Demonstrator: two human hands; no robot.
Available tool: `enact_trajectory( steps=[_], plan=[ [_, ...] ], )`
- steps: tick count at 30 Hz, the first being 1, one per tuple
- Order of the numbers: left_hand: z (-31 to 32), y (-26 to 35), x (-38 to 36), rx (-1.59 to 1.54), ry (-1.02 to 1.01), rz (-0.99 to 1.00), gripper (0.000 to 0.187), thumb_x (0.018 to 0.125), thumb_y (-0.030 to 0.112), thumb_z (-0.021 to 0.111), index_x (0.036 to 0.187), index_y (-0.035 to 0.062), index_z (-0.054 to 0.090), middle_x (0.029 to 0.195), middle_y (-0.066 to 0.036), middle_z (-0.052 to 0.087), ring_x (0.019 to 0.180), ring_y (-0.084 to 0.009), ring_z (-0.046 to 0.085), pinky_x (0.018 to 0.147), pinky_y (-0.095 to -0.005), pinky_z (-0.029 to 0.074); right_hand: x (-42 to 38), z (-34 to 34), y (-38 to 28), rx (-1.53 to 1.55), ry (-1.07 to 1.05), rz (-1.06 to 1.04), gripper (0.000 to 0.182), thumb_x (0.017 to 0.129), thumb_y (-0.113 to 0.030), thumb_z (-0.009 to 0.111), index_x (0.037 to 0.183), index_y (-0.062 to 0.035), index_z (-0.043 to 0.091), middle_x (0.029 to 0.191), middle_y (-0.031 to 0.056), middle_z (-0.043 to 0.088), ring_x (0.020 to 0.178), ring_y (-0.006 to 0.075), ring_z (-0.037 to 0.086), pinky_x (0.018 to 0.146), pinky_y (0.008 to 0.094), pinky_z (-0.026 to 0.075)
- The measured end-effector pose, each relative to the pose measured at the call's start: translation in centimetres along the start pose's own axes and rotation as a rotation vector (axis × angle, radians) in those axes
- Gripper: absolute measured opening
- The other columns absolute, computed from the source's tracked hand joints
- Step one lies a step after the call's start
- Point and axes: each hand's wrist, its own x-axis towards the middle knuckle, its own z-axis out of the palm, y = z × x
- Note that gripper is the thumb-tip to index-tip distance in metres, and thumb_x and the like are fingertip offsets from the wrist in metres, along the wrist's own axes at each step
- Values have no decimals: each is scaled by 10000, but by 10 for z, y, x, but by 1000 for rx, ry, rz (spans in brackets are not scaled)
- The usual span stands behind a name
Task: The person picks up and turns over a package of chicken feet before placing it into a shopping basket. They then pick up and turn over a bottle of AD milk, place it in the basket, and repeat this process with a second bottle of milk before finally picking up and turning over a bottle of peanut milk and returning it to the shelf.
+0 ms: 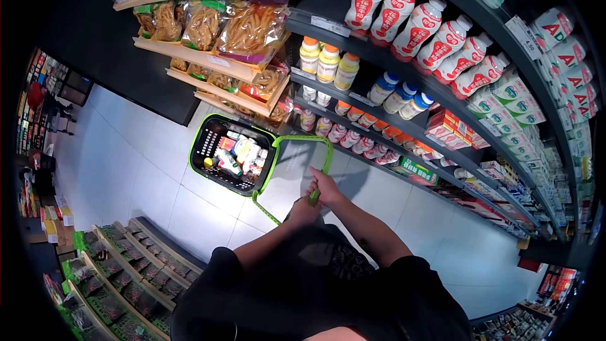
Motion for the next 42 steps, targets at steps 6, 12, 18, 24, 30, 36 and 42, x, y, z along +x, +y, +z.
enact_trajectory(
  steps=[6,12,18,24,30,36,42],
  plan=[
    [23,30,2,-32,-73,18,415,820,280,639,1107,-10,566,979,-253,660,964,-399,644,811,-448,510,-5,-31,-15,-4,57,-26,367,887,-256,602,632,-179,350,505,-34,258,401,139,302,454,345,335],
    [68,10,7,-222,-112,22,442,786,300,717,1076,-18,620,978,-184,684,917,-300,669,793,-385,521,-11,-80,-20,-21,50,16,269,858,-204,581,684,-161,381,503,-25,283,383,140,311,412,349,313],
    [103,-38,-32,-347,189,-111,463,749,285,758,1080,-19,646,938,-140,680,807,-219,658,735,-342,542,-18,-150,-20,-57,120,-3,193,842,-186,577,730,-123,433,514,8,345,382,164,355,388,377,328],
    [161,-123,-107,-396,428,-687,478,735,250,720,1126,-13,637,1006,-198,674,834,-265,677,642,-363,589,-41,-209,-54,-199,220,-62,240,840,-175,580,664,-154,418,508,-26,318,394,147,320,434,347,350],
    [184,-120,-156,-156,411,-839,434,721,283,694,1068,23,678,1056,-202,681,1029,-318,640,924,-401,502,-71,-274,-101,-116,196,-40,265,824,-181,628,662,-157,420,495,-21,314,389,155,341,430,351,355],
    [173,-113,-109,-278,426,-694,423,747,248,679,1112,36,660,1037,-216,668,917,-319,677,759,-402,571,-109,-331,-127,-114,279,-95,296,825,-180,649,653,-165,409,489,-27,316,367,141,325,418,332,346],
    [151,-62,-68,-392,507,-367,370,786,137,616,1108,-45,631,898,-186,640,676,-266,658,535,-361,588,-140,-407,-144,-138,313,-105,274,831,-187,653,668,-162,434,468,-23,336,367,142,350,390,316,346]
  ],
)
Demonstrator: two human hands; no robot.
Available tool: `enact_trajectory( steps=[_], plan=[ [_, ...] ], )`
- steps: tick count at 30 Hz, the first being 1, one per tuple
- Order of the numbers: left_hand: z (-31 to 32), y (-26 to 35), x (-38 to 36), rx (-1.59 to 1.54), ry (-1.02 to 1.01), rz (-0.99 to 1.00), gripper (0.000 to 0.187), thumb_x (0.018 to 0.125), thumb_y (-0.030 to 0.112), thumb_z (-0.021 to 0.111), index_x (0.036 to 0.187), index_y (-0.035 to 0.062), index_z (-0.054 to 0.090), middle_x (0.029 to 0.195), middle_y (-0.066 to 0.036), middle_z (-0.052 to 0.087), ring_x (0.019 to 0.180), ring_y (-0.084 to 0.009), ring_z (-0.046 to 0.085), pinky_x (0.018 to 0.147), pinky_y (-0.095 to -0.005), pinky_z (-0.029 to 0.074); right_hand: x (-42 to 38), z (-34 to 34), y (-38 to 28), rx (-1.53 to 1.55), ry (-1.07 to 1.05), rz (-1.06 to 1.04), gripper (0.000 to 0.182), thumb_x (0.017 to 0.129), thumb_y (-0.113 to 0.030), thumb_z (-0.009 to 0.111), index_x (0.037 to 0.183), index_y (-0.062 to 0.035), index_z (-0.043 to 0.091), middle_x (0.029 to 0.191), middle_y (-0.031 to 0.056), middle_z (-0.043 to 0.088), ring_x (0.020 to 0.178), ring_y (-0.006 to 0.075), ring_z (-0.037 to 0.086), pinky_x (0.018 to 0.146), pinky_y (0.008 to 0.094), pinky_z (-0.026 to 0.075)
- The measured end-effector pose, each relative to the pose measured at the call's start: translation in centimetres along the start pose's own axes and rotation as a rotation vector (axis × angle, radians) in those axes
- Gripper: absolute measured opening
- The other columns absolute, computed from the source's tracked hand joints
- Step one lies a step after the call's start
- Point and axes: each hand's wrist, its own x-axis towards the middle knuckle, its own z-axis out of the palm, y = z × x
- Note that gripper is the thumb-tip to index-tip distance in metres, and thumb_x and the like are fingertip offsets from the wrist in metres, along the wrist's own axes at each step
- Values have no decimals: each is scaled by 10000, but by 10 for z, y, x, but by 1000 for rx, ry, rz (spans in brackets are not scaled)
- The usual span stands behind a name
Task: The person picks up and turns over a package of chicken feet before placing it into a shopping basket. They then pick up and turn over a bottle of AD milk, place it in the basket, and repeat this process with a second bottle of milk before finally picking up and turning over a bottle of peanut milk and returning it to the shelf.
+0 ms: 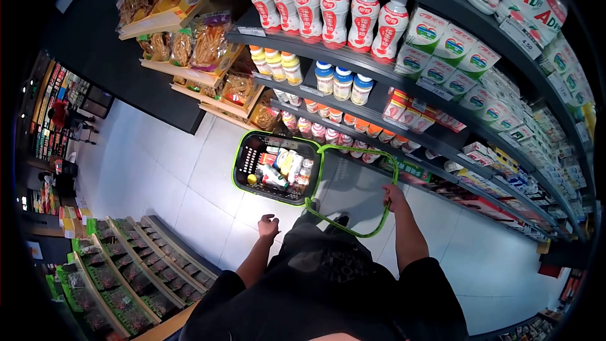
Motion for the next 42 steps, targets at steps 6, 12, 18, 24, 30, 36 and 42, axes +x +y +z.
enact_trajectory(
  steps=[6,12,18,24,30,36,42],
  plan=[
    [22,-13,-26,48,8,-51,384,782,142,629,1118,-43,630,945,-202,645,660,-266,666,548,-366,591,-21,-81,-8,40,72,37,309,828,-173,646,659,-191,389,484,-61,299,361,101,301,394,275,313],
    [15,-49,-67,316,102,-178,388,710,296,683,1041,95,712,1022,-216,688,1011,-347,646,934,-410,500,-50,-166,-1,98,114,20,344,828,-148,628,620,-188,357,452,-54,272,350,116,289,389,295,312],
    [8,-39,-58,260,126,-244,365,742,240,674,1050,44,700,1008,-211,686,889,-326,686,762,-425,578,-70,-246,8,112,228,-15,328,815,-177,636,629,-180,366,449,-37,272,345,141,278,370,336,288],
    [29,10,-54,113,31,-75,324,776,155,657,1039,-34,660,977,-231,662,664,-279,690,509,-386,591,-96,-289,14,134,306,-38,309,813,-176,628,631,-179,378,441,-33,273,340,151,273,364,338,297],
    [47,5,-29,241,-6,71,417,739,249,668,1086,19,670,987,-237,647,895,-360,644,855,-417,526,-108,-302,30,51,383,-127,226,817,-183,600,665,-141,438,449,12,313,337,199,341,340,372,328],
    [40,8,-16,395,-76,-34,354,739,233,665,1037,48,713,1069,-221,671,928,-329,679,801,-411,572,-108,-256,-21,-146,438,-190,163,812,-158,603,728,-60,503,495,38,391,338,198,386,338,385,363],
    [46,38,23,277,-193,-61,299,770,181,597,971,-10,709,936,-173,696,761,-279,686,559,-375,597,-126,-225,-38,-271,555,-231,135,809,-134,614,757,-35,538,509,43,415,345,199,412,331,392,365]
  ],
)
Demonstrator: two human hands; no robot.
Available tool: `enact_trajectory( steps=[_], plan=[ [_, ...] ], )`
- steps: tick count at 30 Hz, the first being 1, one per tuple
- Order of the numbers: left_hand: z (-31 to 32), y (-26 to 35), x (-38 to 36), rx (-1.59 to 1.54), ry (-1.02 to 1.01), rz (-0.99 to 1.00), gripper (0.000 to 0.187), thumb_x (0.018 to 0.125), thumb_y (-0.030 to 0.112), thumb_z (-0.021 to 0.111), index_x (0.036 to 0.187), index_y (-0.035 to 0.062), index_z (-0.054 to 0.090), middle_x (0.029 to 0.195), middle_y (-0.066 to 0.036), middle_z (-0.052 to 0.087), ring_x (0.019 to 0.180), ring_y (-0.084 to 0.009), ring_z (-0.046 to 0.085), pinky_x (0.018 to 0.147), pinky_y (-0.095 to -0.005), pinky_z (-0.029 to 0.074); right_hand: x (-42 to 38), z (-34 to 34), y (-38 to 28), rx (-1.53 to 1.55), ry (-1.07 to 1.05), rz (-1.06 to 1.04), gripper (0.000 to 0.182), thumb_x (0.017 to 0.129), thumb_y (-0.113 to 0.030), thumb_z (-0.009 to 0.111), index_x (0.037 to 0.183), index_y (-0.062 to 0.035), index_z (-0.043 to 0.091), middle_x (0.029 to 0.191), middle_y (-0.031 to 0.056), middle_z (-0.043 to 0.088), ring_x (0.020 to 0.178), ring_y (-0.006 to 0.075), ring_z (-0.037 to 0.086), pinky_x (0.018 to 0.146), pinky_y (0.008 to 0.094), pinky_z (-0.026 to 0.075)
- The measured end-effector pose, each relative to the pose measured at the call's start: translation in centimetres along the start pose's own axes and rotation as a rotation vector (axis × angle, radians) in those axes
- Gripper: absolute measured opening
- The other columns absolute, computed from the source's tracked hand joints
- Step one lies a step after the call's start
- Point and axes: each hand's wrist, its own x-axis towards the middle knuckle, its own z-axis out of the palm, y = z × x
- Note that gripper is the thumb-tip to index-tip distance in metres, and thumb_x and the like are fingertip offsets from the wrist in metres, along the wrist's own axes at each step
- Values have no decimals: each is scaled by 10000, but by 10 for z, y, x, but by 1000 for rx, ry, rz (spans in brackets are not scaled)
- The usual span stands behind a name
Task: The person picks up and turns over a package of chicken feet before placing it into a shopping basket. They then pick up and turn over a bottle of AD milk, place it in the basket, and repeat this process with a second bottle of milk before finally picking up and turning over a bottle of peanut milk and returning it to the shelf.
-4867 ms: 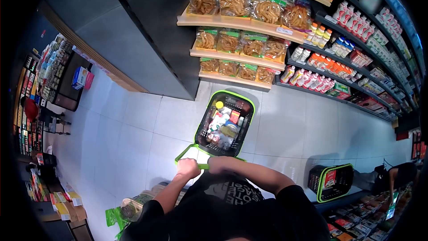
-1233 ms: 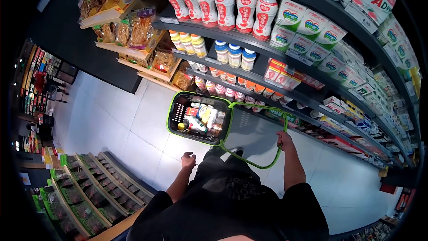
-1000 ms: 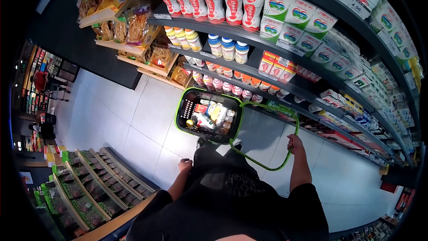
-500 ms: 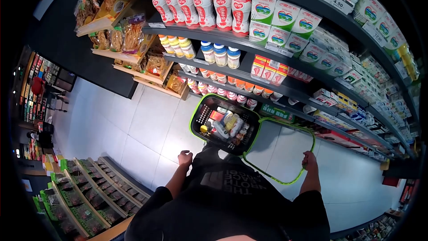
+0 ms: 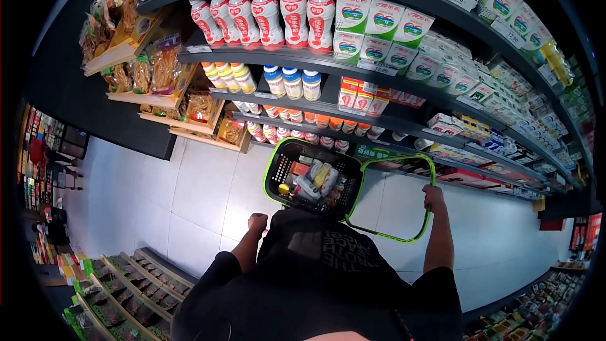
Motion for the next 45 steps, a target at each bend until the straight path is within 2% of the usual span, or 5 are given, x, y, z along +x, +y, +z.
enact_trajectory(
  steps=[25,29,36,41,45],
  plan=[
    [-29,-29,18,23,-57,30,326,781,231,621,1009,16,710,887,-155,702,764,-247,674,647,-369,569,-16,-2,-29,-15,90,-69,236,795,-226,630,684,-98,465,504,8,364,368,164,358,360,336,318],
    [-38,-25,4,-115,-54,-2,346,789,199,620,1078,18,676,925,-122,674,744,-216,650,585,-355,593,1,-15,-16,-404,459,-110,350,842,-344,575,836,1,628,696,132,635,561,273,636,479,416,509],
    [-57,-51,-4,-50,-51,-143,362,798,203,631,1110,22,658,939,-120,663,766,-213,650,556,-350,602,-17,-34,59,-600,747,-41,526,827,-430,562,1097,20,597,1082,260,653,1065,426,607,929,500,471],
    [-59,-56,1,-16,-36,-138,348,800,205,635,1098,28,662,896,-112,660,753,-211,645,536,-357,603,14,-62,188,-517,847,-33,569,796,-449,583,1052,59,608,1100,295,642,1078,428,610,944,452,475],
    [-59,-31,4,-82,-83,-132,342,798,204,635,1092,32,659,883,-91,644,734,-195,627,534,-342,584,54,-82,292,-504,718,168,468,795,-405,599,963,31,630,838,193,646,763,358,645,701,541,544]
  ],
)
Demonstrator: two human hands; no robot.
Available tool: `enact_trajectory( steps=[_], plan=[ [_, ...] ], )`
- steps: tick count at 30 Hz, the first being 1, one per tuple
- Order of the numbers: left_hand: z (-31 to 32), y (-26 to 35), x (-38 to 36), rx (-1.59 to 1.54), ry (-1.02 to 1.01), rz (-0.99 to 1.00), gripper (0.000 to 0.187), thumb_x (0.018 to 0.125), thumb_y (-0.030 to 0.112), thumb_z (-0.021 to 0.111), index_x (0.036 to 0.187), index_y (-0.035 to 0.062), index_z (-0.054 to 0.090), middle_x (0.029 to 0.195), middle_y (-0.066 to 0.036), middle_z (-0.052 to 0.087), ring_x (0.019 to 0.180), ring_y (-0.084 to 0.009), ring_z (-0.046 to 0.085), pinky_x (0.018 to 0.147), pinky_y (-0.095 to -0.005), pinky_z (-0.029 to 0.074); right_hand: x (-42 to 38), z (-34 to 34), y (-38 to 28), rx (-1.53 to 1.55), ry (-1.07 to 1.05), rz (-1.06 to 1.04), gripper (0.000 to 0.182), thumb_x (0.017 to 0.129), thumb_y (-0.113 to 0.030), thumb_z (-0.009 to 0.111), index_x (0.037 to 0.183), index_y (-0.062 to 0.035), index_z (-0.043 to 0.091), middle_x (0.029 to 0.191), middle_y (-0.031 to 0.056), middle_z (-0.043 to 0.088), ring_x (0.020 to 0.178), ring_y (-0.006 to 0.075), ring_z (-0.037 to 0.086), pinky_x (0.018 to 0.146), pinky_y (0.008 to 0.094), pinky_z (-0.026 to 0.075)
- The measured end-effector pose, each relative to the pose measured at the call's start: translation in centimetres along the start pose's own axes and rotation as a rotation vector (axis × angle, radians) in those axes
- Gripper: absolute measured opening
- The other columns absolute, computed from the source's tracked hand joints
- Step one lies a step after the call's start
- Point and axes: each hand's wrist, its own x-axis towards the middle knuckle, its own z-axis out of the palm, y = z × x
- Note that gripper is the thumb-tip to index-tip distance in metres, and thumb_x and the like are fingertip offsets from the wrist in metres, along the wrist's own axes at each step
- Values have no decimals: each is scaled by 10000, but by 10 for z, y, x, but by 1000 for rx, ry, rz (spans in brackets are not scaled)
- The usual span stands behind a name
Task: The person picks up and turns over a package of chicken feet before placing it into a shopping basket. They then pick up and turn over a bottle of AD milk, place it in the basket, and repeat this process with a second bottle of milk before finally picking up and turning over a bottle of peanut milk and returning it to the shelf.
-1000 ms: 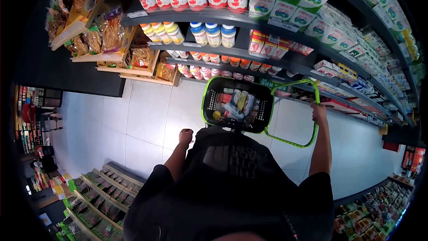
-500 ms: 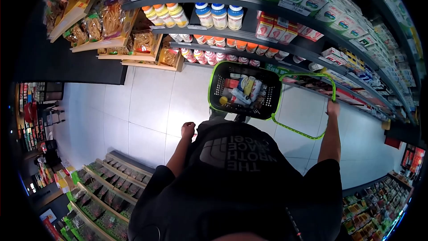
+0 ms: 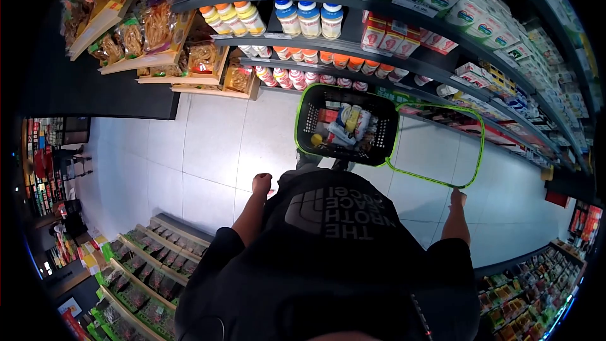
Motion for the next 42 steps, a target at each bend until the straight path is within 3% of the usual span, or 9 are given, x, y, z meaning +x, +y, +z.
enact_trajectory(
  steps=[6,11,12,14,20,22,29,33,42],
  plan=[
    [14,37,19,14,19,180,334,806,209,623,1083,25,659,916,-108,652,754,-206,640,547,-340,585,-132,-35,-46,127,-510,220,335,833,-364,578,869,-32,598,760,106,595,643,256,592,531,430,519],
    [32,58,25,97,16,277,319,787,214,620,1003,-14,675,838,-170,686,758,-258,685,569,-375,574,-224,46,-68,167,-870,275,328,890,-367,528,802,-65,621,754,78,641,638,248,638,576,462,537],
    [39,56,34,185,50,311,323,778,236,627,985,-5,685,885,-182,699,788,-289,690,679,-405,572,-193,126,-40,149,-1224,437,341,872,-369,558,849,-40,643,783,132,665,724,332,674,658,485,541],
    [55,55,45,247,27,354,330,778,267,636,969,5,694,920,-193,705,814,-304,692,777,-416,549,-259,156,-63,-471,-764,-1150,355,844,-356,582,903,-17,669,860,204,687,829,413,670,735,484,540],
    [63,75,11,428,-109,652,330,779,281,658,974,19,709,922,-234,693,874,-336,679,813,-410,539,-307,129,-166,-232,-782,-1046,330,832,-326,582,800,-19,695,887,199,701,828,352,694,733,468,562],
    [52,65,23,433,-55,647,325,776,271,652,974,20,711,933,-235,692,887,-342,678,821,-411,540,-314,88,-208,-96,-1019,-397,265,855,-283,603,913,-43,700,807,106,701,596,212,677,538,373,566],
    [-7,2,58,342,100,362,314,771,277,643,961,35,706,908,-201,702,863,-341,681,792,-414,546,-291,95,-248,-162,-861,-600,281,809,-288,655,918,-32,691,749,106,695,546,224,675,524,362,568],
    [-37,-6,39,356,99,265,298,785,252,622,968,30,699,867,-202,695,633,-269,683,651,-389,563,-313,133,-268,-405,-829,-773,453,715,-372,713,1020,-37,699,901,168,715,792,299,707,728,402,568],
    [-23,-44,126,423,226,221,349,780,305,643,1017,57,704,1041,-227,638,1018,-351,601,904,-428,490,-350,258,-365,-570,-701,-779,721,653,-351,790,1268,-66,543,1274,194,568,1163,342,576,933,450,506]
  ],
)
